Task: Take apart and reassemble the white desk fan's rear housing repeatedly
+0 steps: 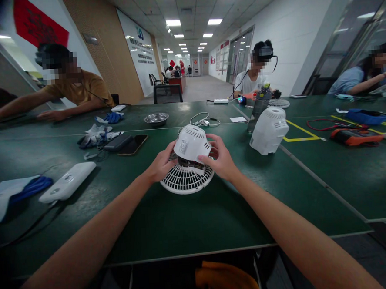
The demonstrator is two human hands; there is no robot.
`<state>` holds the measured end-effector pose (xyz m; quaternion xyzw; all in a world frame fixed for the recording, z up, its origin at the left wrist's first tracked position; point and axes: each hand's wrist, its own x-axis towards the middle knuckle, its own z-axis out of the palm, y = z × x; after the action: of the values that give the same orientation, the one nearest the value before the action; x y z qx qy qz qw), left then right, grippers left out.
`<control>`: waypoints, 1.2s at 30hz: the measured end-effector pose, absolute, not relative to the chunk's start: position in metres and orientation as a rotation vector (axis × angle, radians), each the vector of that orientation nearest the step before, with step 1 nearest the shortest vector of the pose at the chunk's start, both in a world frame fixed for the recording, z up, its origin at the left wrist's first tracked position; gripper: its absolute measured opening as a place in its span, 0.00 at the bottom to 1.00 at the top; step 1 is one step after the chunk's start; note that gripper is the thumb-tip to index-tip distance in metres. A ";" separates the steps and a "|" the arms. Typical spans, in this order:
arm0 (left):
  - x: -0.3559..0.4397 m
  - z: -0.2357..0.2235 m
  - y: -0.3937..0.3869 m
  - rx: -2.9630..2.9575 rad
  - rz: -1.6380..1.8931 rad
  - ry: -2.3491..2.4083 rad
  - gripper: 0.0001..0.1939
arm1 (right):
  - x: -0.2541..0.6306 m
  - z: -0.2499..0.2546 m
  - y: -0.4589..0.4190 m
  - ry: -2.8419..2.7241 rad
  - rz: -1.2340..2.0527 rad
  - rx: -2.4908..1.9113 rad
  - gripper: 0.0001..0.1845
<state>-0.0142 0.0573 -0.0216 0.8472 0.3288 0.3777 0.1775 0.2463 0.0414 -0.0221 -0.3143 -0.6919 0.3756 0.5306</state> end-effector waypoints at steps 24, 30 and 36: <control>-0.028 -0.017 0.053 2.411 1.132 0.928 0.30 | 0.234 -0.012 0.025 -1.867 0.547 -0.792 0.43; -0.031 -0.022 0.057 2.481 1.017 1.050 0.32 | 0.233 -0.016 0.028 -1.945 0.460 -0.817 0.40; -0.026 -0.015 0.053 2.419 0.980 0.979 0.37 | 0.235 -0.014 0.028 -2.009 0.392 -0.832 0.40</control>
<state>-0.0259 0.0531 -0.0150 0.8543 0.3457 0.3462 0.1759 0.2350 0.0277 -0.0142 -0.3362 -0.8124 0.1584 0.4492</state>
